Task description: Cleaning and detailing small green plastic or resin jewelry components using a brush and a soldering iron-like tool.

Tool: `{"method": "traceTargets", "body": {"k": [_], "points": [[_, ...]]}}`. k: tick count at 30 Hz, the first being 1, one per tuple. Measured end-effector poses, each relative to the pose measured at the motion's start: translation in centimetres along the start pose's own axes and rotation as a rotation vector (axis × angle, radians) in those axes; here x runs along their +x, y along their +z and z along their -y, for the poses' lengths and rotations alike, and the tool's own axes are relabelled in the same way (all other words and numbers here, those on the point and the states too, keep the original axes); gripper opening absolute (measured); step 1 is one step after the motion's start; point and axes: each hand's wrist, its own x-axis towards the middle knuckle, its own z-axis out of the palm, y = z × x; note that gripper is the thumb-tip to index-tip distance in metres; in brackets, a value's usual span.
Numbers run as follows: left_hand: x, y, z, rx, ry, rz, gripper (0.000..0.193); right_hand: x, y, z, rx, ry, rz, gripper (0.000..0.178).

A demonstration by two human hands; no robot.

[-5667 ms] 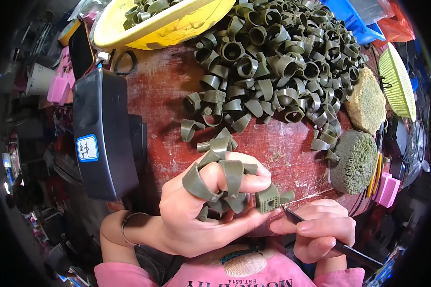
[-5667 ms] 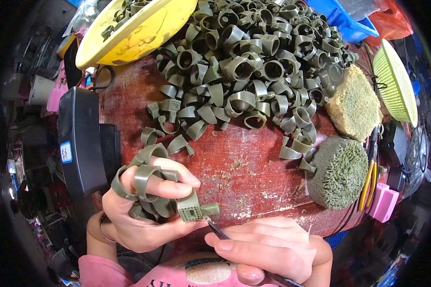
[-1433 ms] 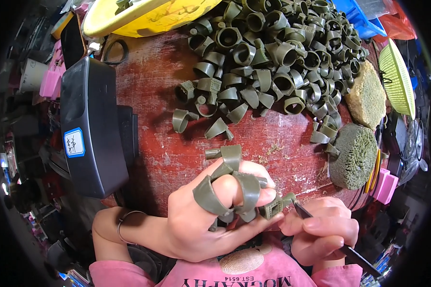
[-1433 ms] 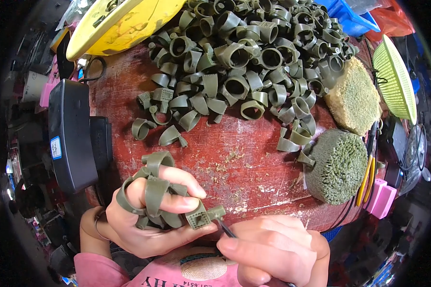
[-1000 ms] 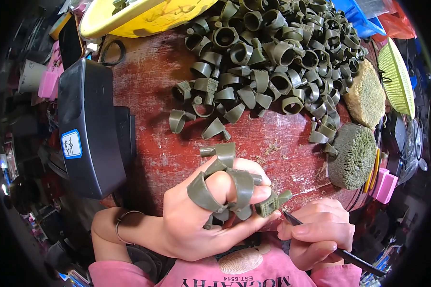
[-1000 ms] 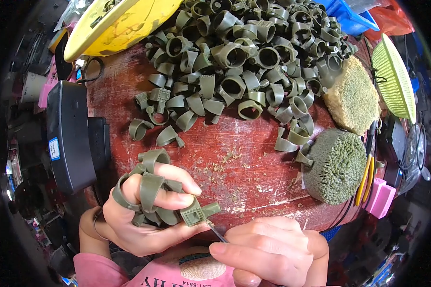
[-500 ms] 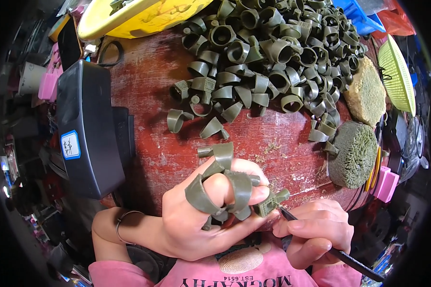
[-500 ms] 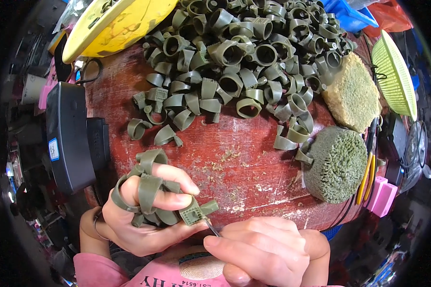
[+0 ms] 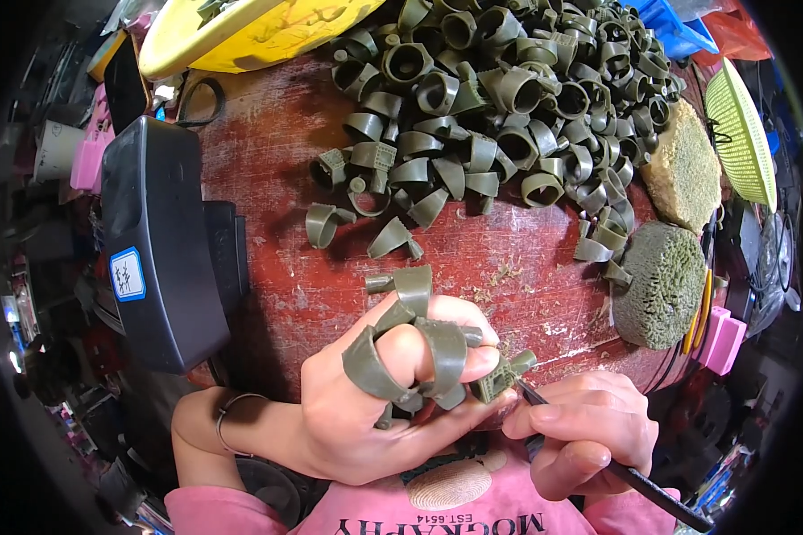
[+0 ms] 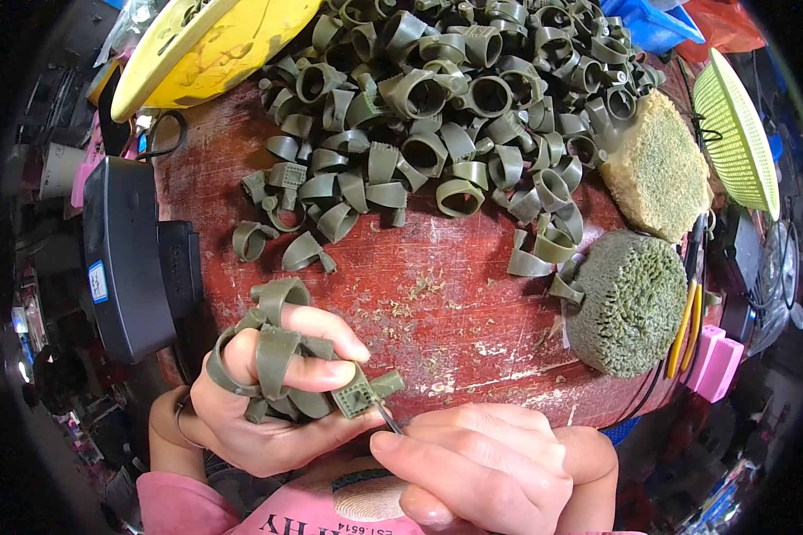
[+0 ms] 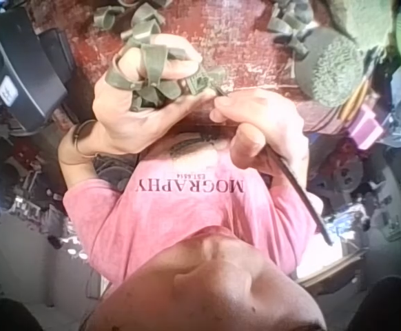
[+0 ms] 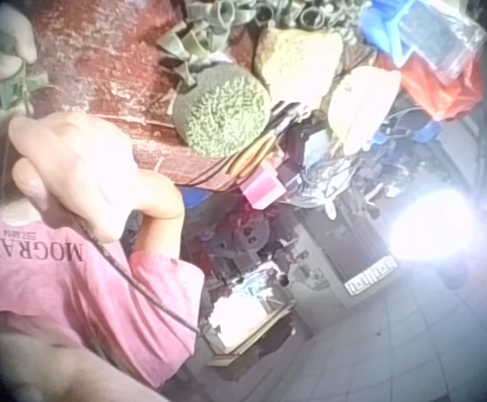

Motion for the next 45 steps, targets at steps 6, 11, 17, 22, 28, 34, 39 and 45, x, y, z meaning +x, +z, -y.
{"method": "traceTargets", "body": {"k": [6,11,17,22,28,34,39,45], "points": [[0.2,-0.3,-0.1,0.050,0.035,0.090,0.046,-0.1,-0.9,-0.3,0.033,0.079,0.140,0.026],[0.0,0.2,0.2,0.018,0.027,-0.002,0.046,-0.8,-0.2,-0.2,0.005,-0.016,-0.082,0.023],[0.0,0.1,0.3,0.024,0.020,0.001,0.045,-0.4,-0.5,0.1,0.066,-0.002,-0.024,0.024],[0.0,0.0,0.2,0.001,0.012,-0.002,0.044,-0.2,-0.4,0.1,0.038,0.015,-0.006,0.027],[0.1,0.1,0.3,-0.004,0.038,-0.008,0.045,-0.2,-0.2,0.1,0.037,0.027,-0.027,0.028],[-0.2,0.2,0.4,-0.021,0.023,-0.002,0.045,-0.1,-0.1,0.1,-0.001,0.001,-0.027,0.028],[-0.1,0.4,0.1,-0.030,0.035,-0.004,0.046,-0.6,-0.1,-0.3,-0.020,-0.025,-0.052,0.026],[0.0,0.3,0.3,-0.026,0.023,-0.022,0.048,-0.4,-0.1,0.2,-0.022,0.026,-0.082,0.027]]}}
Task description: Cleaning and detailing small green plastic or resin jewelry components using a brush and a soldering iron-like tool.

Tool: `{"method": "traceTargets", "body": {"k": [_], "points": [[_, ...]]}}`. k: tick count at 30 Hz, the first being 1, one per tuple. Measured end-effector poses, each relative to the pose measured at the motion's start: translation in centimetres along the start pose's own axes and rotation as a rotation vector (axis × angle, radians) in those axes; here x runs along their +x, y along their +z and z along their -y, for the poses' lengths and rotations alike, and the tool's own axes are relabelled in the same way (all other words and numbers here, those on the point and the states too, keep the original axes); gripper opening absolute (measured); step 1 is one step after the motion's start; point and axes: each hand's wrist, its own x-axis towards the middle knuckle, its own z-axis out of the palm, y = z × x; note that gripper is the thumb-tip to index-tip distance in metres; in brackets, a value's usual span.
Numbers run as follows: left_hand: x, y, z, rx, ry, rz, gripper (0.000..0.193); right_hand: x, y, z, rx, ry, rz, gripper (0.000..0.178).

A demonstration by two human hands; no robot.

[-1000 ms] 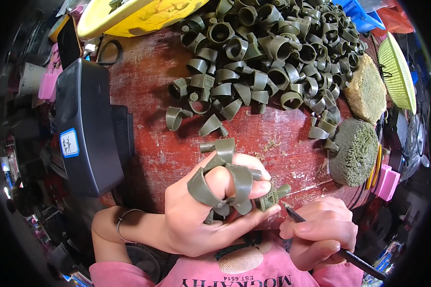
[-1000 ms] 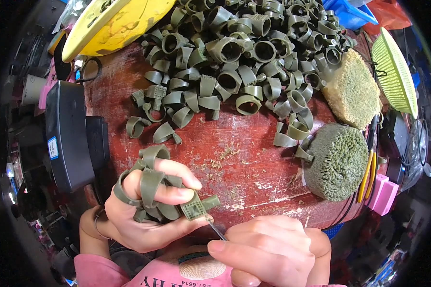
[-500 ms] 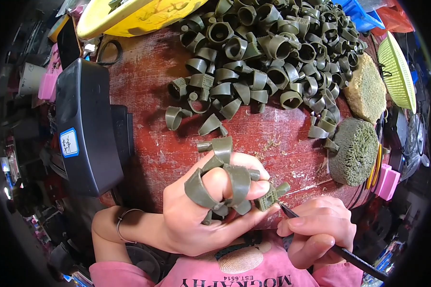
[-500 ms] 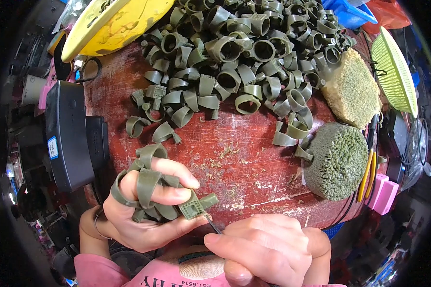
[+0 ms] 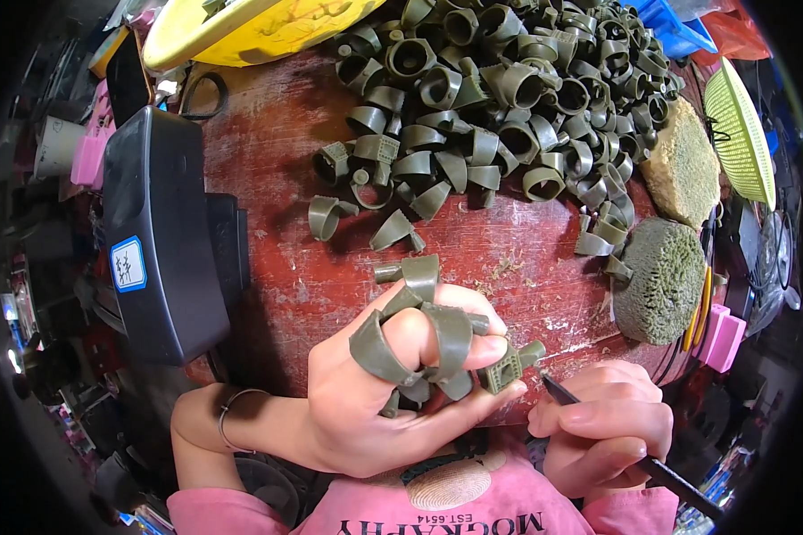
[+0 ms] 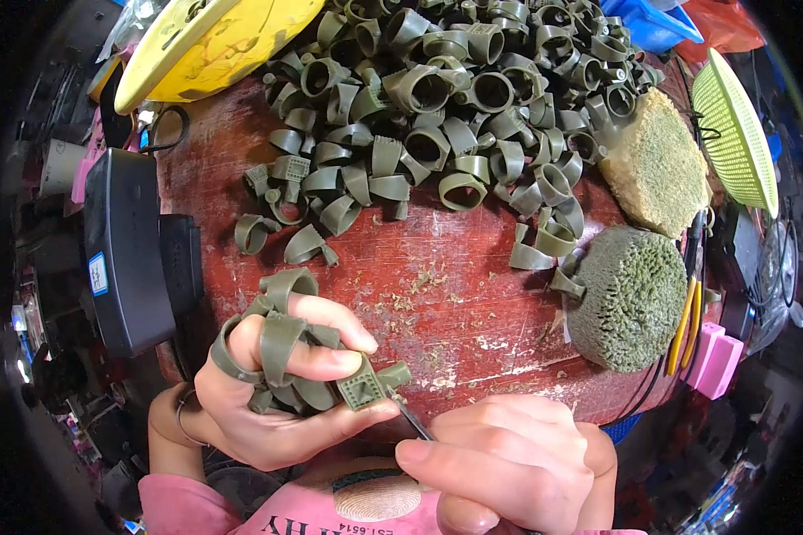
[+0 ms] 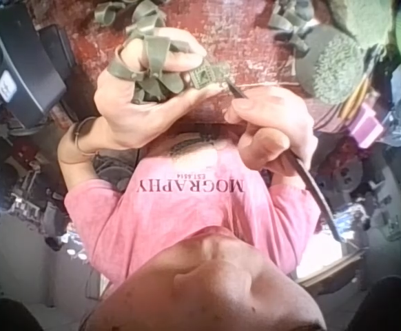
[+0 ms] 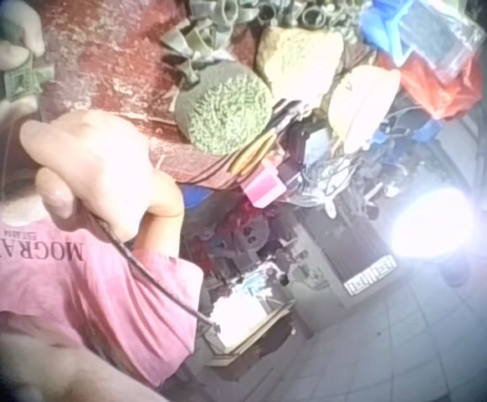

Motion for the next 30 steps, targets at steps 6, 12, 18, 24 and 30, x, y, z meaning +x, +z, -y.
{"method": "traceTargets", "body": {"k": [6,12,18,24,30], "points": [[0.1,-0.2,-0.1,0.013,-0.004,0.020,0.047,0.2,-0.6,0.4,-0.009,0.035,0.082,0.026],[0.2,-0.1,-0.2,0.026,0.001,0.021,0.046,0.1,-0.9,0.3,-0.007,0.038,0.145,0.027],[0.2,0.1,-0.1,0.035,0.001,0.030,0.047,0.3,-0.5,0.3,-0.039,0.037,0.099,0.024],[0.0,-0.1,-0.1,0.043,-0.022,0.003,0.047,0.1,-0.7,0.3,-0.067,0.043,0.119,0.022],[0.4,-0.2,-0.3,0.015,-0.001,0.006,0.047,-0.5,-1.2,0.1,-0.036,0.075,0.105,0.025]]}}
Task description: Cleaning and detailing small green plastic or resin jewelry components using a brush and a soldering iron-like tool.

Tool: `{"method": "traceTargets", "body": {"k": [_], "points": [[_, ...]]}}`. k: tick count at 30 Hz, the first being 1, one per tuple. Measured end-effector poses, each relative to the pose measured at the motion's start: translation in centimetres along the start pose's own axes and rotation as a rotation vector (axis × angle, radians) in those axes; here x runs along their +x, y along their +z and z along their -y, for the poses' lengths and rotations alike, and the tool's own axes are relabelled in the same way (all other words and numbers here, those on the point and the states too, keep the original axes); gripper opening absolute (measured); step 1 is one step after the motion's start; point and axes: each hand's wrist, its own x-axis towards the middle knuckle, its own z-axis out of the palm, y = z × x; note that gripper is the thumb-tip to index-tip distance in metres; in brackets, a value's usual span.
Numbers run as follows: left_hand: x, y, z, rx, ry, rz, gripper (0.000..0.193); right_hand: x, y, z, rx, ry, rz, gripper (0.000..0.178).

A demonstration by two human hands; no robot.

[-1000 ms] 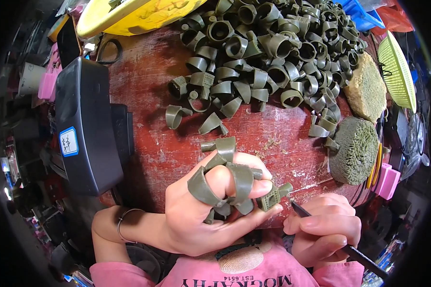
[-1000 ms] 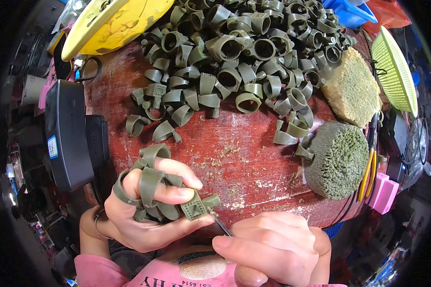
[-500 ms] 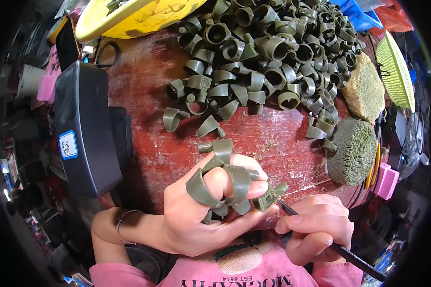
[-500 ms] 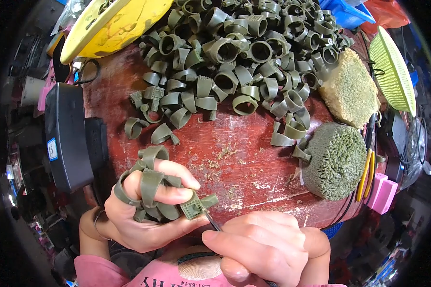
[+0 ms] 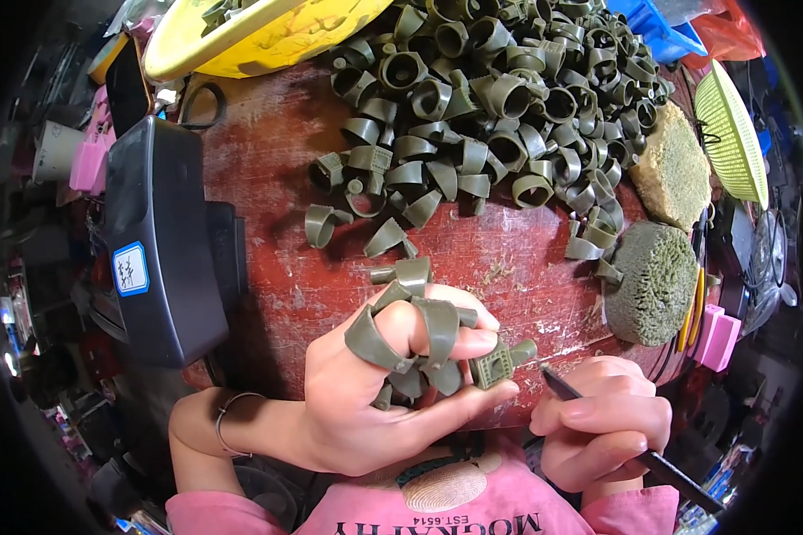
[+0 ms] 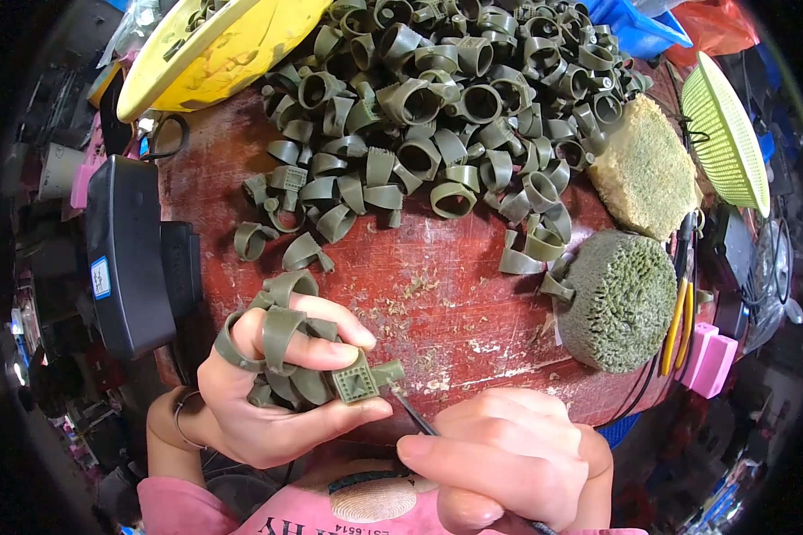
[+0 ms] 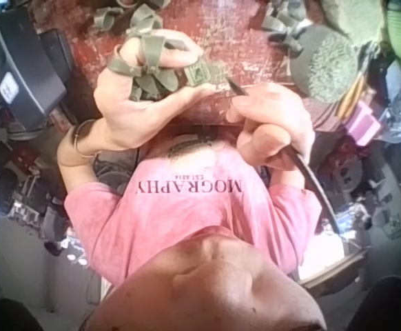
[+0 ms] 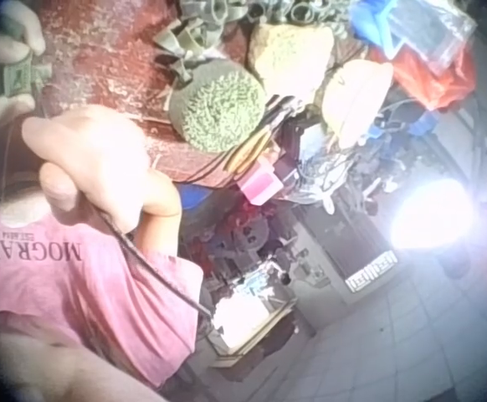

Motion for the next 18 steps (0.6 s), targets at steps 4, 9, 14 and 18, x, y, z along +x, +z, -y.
{"method": "traceTargets", "body": {"k": [4,9,14,18], "points": [[-0.1,0.1,-0.2,-0.062,-0.058,0.017,0.049,0.3,0.2,0.5,0.027,0.073,-0.068,0.028],[-0.5,0.6,-0.4,-0.098,-0.037,-0.061,0.045,0.7,-1.0,0.6,0.041,0.012,0.019,0.026],[-0.5,0.6,-0.4,-0.089,-0.030,-0.125,0.040,0.4,-0.8,0.1,0.124,-0.037,-0.046,0.027],[-0.5,0.0,-0.9,-0.085,-0.025,0.026,0.051,0.0,-0.1,0.2,0.108,-0.029,-0.053,0.027]]}}
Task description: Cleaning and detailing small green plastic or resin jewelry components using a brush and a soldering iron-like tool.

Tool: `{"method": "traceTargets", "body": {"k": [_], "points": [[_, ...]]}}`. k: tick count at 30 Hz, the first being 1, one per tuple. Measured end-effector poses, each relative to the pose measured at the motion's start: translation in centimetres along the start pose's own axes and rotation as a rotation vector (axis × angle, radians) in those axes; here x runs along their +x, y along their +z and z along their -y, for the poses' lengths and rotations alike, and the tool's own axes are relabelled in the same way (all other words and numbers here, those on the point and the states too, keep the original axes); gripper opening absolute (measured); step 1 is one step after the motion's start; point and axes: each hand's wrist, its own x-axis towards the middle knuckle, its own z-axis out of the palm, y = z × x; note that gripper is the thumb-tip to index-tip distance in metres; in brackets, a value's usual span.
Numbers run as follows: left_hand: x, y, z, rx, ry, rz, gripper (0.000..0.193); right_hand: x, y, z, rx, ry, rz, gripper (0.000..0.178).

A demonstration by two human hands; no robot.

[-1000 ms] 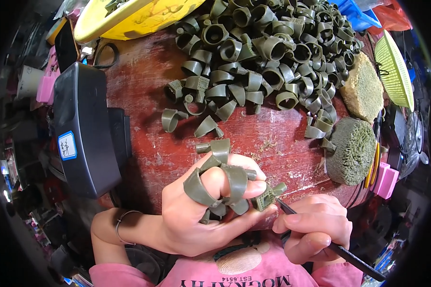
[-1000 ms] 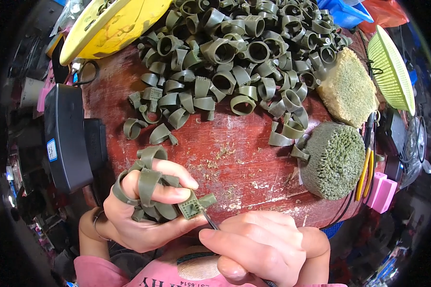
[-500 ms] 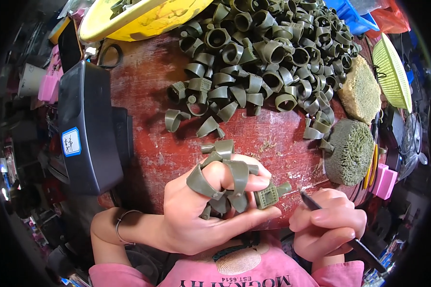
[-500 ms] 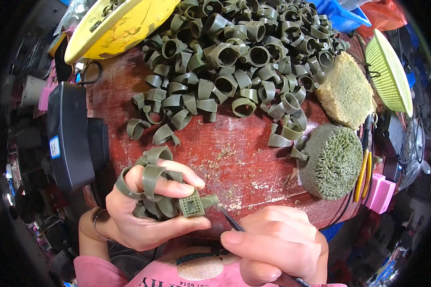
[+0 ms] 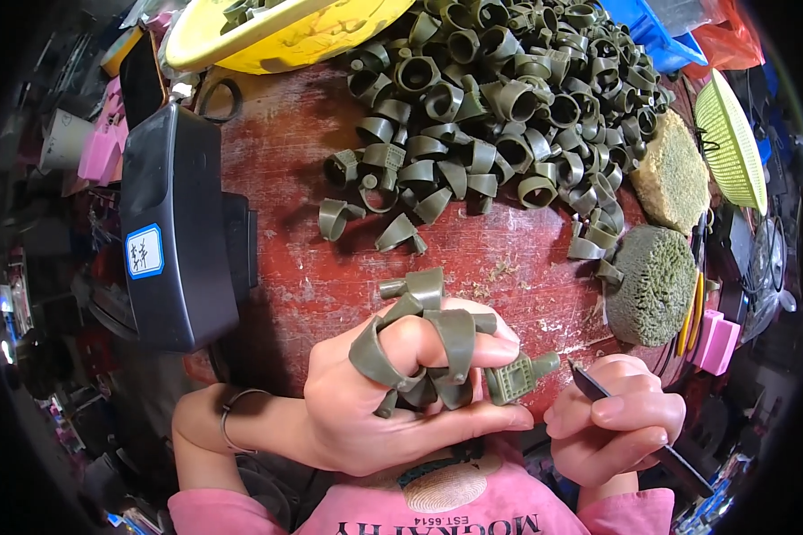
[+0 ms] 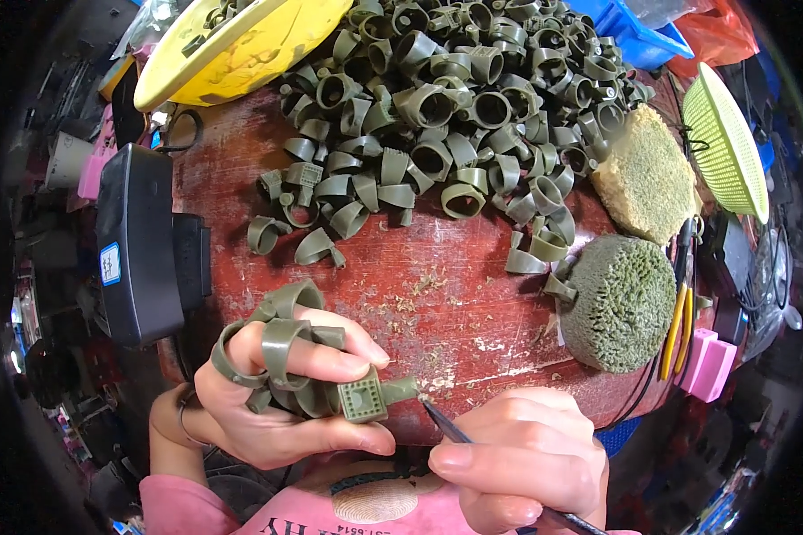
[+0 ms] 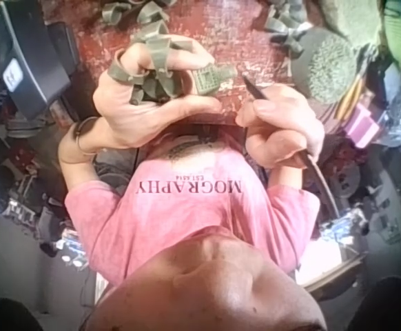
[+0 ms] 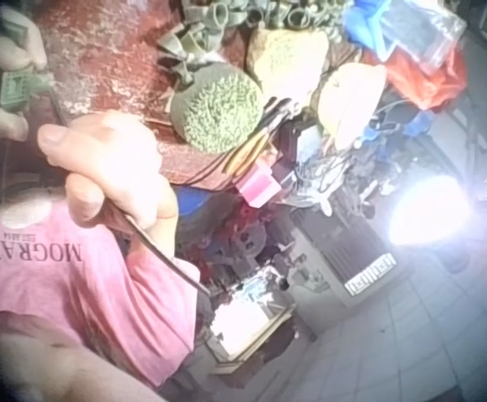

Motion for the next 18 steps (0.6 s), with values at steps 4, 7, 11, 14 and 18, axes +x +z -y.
{"method": "traceTargets", "body": {"k": [4,7,11,14,18], "points": [[0.2,-0.2,-0.1,0.004,0.030,-0.016,0.049,0.2,-0.5,0.0,-0.011,0.011,0.057,0.028],[0.4,-0.5,0.3,0.041,0.079,-0.001,0.047,0.0,0.1,-0.2,-0.025,0.017,0.043,0.029],[0.7,-0.9,0.2,0.077,0.099,0.010,0.044,0.1,0.3,-0.3,-0.030,0.019,-0.008,0.031],[0.7,-1.1,0.1,0.110,0.126,0.001,0.044,0.3,-0.3,-0.5,-0.013,0.017,0.099,0.032],[0.8,-1.1,-0.2,0.159,0.144,-0.004,0.043,0.1,-0.1,-0.6,-0.011,0.025,0.073,0.032]]}}
